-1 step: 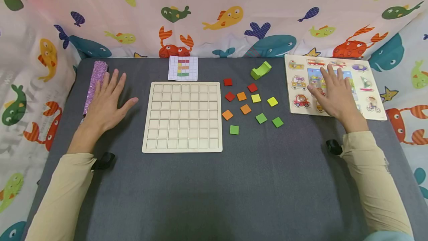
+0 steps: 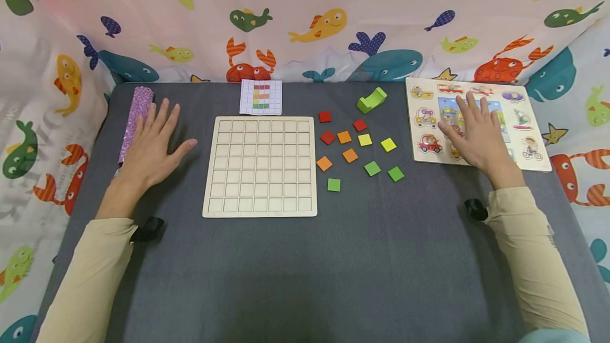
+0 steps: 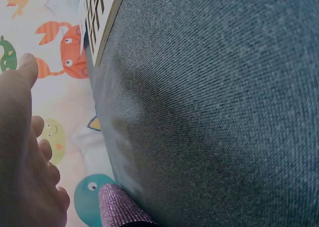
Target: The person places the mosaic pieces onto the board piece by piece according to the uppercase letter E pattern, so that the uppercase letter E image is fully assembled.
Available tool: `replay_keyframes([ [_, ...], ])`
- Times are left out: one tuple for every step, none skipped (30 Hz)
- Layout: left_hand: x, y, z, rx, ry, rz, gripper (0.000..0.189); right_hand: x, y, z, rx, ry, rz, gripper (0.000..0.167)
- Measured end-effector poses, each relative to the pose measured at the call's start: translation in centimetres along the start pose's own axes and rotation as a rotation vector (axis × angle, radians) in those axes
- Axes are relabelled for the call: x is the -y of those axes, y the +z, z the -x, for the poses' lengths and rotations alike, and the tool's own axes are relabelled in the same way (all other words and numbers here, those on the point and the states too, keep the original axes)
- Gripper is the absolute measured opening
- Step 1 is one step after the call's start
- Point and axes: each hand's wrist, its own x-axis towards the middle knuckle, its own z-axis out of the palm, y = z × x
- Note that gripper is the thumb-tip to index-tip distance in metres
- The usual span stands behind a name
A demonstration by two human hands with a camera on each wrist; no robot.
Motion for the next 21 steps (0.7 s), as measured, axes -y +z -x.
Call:
replay_keyframes([
  [0.0, 0.0, 0.0, 0.0, 0.0, 0.0, 0.086, 0.0, 0.0, 0.0, 0.001, -0.001, -0.001, 0.086],
  [0.0, 0.1, 0.0, -0.002, 0.001, 0.001, 0.086, 0.0, 0.1, 0.0, -0.001, -0.002, -0.001, 0.086],
  [0.1, 0.1, 0.0, -0.004, 0.002, 0.003, 0.086, 0.0, 0.1, 0.0, -0.001, -0.002, -0.001, 0.086],
  [0.1, 0.2, 0.0, -0.007, 0.005, 0.007, 0.086, 0.0, 0.2, 0.0, -0.002, -0.003, -0.001, 0.086],
  [0.1, 0.2, 0.0, -0.011, 0.006, 0.01, 0.086, 0.0, 0.2, 0.0, -0.005, -0.004, 0.0, 0.086],
  [0.1, 0.3, 0.1, -0.013, 0.008, 0.012, 0.086, 0.0, 0.2, 0.0, -0.009, -0.005, 0.0, 0.086],
  [0.1, 0.3, 0.1, -0.015, 0.01, 0.015, 0.086, 0.0, 0.2, 0.1, -0.013, -0.006, -0.002, 0.086],
  [0.1, 0.3, 0.0, -0.017, 0.011, 0.018, 0.086, 0.1, 0.1, 0.2, -0.019, -0.008, -0.004, 0.086],
  [0.1, 0.3, 0.0, -0.017, 0.011, 0.02, 0.086, 0.1, 0.1, 0.3, -0.025, -0.011, -0.009, 0.086],
  [0.1, 0.4, 0.1, -0.016, 0.011, 0.02, 0.086, 0.2, 0.0, 0.3, -0.034, -0.016, -0.017, 0.085],
  [0.0, 0.4, 0.1, -0.014, 0.011, 0.022, 0.086, 0.3, 0.0, 0.4, -0.038, -0.019, -0.029, 0.084],
  [0.0, 0.4, 0.1, -0.012, 0.012, 0.022, 0.086, 0.4, -0.1, 0.5, -0.04, -0.02, -0.041, 0.083],
  [-0.1, 0.4, 0.1, -0.01, 0.013, 0.024, 0.086, 0.5, -0.1, 0.6, -0.04, -0.021, -0.054, 0.082],
  [-0.2, 0.4, 0.2, -0.007, 0.015, 0.028, 0.086, 0.7, -0.1, 0.6, -0.042, -0.025, -0.066, 0.08],
  [-0.3, 0.5, 0.3, -0.006, 0.017, 0.031, 0.086, 0.8, -0.2, 0.7, -0.041, -0.029, -0.079, 0.078],
  [-0.4, 0.5, 0.3, -0.004, 0.02, 0.034, 0.086, 1.0, -0.2, 0.8, -0.037, -0.032, -0.09, 0.075],
  [-0.5, 0.5, 0.4, -0.002, 0.023, 0.036, 0.086, 1.2, -0.2, 0.8, -0.034, -0.035, -0.096, 0.073],
  [-0.7, 0.4, 0.6, -0.001, 0.026, 0.034, 0.086, 1.4, -0.1, 0.9, -0.033, -0.041, -0.102, 0.07],
  [-0.9, 0.5, 0.7, -0.002, 0.032, 0.036, 0.086, 1.7, -0.1, 0.9, -0.032, -0.046, -0.106, 0.066],
  [-1.1, 0.5, 0.9, -0.003, 0.038, 0.036, 0.086, 2.0, -0.1, 0.9, -0.035, -0.053, -0.106, 0.063],
  [-1.3, 0.5, 1.1, -0.004, 0.045, 0.036, 0.086, 2.3, 0.0, 0.9, -0.038, -0.061, -0.102, 0.06],
])
